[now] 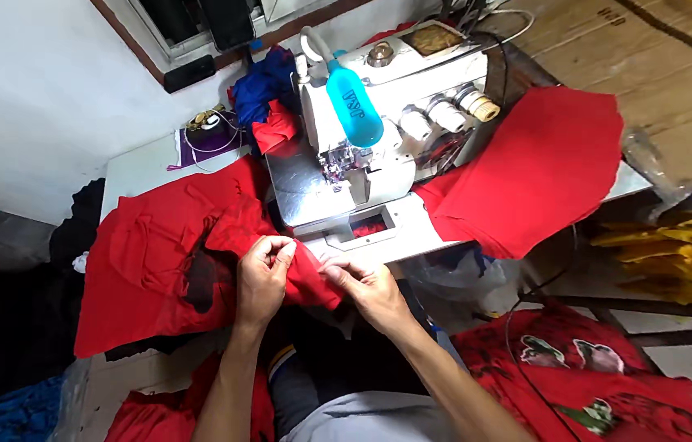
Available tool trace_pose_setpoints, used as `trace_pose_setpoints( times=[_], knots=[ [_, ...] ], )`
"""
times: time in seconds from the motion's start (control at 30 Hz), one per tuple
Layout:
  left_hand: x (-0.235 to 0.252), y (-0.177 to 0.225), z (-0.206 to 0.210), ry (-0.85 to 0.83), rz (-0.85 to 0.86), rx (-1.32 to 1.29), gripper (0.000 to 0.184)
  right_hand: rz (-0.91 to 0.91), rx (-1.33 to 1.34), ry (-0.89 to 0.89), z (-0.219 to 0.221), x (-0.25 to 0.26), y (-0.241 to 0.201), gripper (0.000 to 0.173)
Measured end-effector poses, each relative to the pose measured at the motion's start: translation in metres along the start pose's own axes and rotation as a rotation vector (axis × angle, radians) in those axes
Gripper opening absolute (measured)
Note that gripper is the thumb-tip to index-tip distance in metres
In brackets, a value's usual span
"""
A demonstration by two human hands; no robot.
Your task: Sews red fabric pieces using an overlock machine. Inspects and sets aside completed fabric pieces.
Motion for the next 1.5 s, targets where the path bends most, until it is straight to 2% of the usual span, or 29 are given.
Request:
trace_pose_setpoints(
  times=[0.13,0.3,0.4,0.5,0.63,0.77,0.83,0.9,1.03,1.13,1.23,1.37,1.43,1.5],
  knots=[
    [0.001,-0.001,-0.008,0.051,-0.057,-0.019,0.008,-0.027,-0.174,-0.025,0.005,-0.005,-0.003,0.02],
    [-0.004,-0.013,-0.015,0.132,-0.111,-0.076,0.008,-0.032,-0.226,0.12,-0.007,-0.009,-0.012,0.011],
    [-0.008,-0.015,-0.018,0.208,-0.075,-0.081,0.007,-0.014,-0.211,0.183,-0.014,-0.012,-0.016,0.011],
    [-0.014,-0.007,-0.02,0.255,0.023,-0.063,0.01,0.021,-0.203,0.214,-0.018,-0.014,-0.018,0.012],
    [-0.018,0.026,-0.02,0.214,0.203,-0.036,0.011,0.045,-0.092,0.234,-0.02,-0.016,-0.019,0.011],
    [-0.001,0.091,-0.016,0.16,0.43,0.31,0.012,0.076,0.15,0.171,-0.017,-0.006,-0.024,0.03],
    [0.023,0.115,0.0,0.124,0.515,0.503,0.014,0.117,0.164,0.153,-0.021,0.005,-0.022,0.021],
    [0.049,0.114,0.024,0.084,0.549,0.611,0.014,0.245,0.167,0.19,-0.03,0.012,-0.004,0.012],
    [0.074,0.07,0.057,0.079,0.485,0.581,0.013,0.403,0.269,0.302,-0.046,-0.002,0.027,0.014],
    [0.076,0.056,0.071,0.051,0.349,0.722,0.031,0.387,0.334,0.365,-0.046,-0.013,0.022,0.012],
    [0.091,0.053,0.082,-0.031,0.277,0.847,0.041,0.347,0.396,0.396,-0.045,-0.007,0.016,0.01],
    [0.108,0.057,0.082,-0.074,0.241,0.879,0.048,0.322,0.463,0.437,-0.046,0.005,0.017,0.007],
    [0.111,0.057,0.079,-0.071,0.227,0.865,0.048,0.313,0.477,0.445,-0.044,0.007,0.018,0.007],
    [0.099,0.061,0.073,0.011,0.289,0.826,0.04,0.313,0.479,0.444,-0.042,0.006,0.018,0.008]
  ],
)
Point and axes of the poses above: each hand's wrist, its own x-axis towards the middle knuckle, its own z-axis out of the palm, y = z × x, the point moved 10 cm from there along x, towards the middle knuckle, and after that the axes turned 6 degrees about -y, right-handed, at the moved point
